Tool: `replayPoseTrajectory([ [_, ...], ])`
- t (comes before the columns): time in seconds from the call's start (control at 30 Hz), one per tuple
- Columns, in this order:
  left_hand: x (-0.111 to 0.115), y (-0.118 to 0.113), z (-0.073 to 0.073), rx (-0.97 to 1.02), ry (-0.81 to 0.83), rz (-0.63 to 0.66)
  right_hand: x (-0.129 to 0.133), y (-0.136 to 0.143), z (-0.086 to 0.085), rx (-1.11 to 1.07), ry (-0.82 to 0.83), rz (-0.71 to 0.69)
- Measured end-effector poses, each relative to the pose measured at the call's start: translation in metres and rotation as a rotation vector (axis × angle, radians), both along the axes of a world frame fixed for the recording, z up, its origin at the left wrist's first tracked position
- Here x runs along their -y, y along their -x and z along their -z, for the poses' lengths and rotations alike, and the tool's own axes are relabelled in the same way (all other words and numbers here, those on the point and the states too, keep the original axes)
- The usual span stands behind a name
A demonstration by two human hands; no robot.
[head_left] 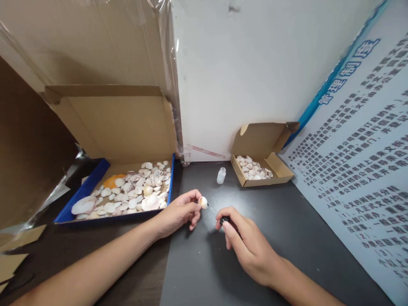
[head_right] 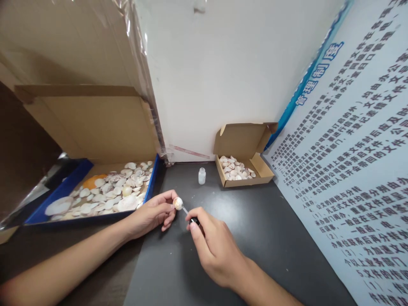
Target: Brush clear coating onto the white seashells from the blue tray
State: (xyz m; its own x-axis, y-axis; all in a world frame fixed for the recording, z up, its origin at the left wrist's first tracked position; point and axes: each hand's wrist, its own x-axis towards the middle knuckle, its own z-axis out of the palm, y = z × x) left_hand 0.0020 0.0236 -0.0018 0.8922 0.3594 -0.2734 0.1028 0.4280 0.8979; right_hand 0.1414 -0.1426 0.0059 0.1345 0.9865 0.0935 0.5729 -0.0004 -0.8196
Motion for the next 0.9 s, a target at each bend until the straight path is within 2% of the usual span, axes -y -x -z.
replayPoseTrajectory([
  [0.07,0.0002,0.0001,-0.0007,-0.001,-0.001,0.006,0.0,-0.0004,0.0008,-0.01,-0.016,-0.033],
  [0.23,0.001,0.0002,-0.0017,0.0,-0.005,0.004,-0.0013,-0.0031,0.0027,-0.006,0.032,0.062],
  [0.43,0.0007,-0.0006,-0.0023,0.007,-0.01,0.008,0.0004,-0.0024,0.0001,-0.062,0.011,-0.054],
  [0.67,0.0008,0.0,-0.0022,-0.001,-0.005,0.011,-0.0015,-0.0031,0.0054,0.012,0.024,0.074],
  [0.83,0.0007,0.0,-0.0021,-0.002,0.008,0.004,-0.0011,-0.003,0.0048,-0.068,-0.023,-0.018],
  [0.9,0.0006,0.0,-0.0023,-0.001,0.013,0.003,-0.0017,-0.0034,0.0051,-0.041,-0.014,0.008],
])
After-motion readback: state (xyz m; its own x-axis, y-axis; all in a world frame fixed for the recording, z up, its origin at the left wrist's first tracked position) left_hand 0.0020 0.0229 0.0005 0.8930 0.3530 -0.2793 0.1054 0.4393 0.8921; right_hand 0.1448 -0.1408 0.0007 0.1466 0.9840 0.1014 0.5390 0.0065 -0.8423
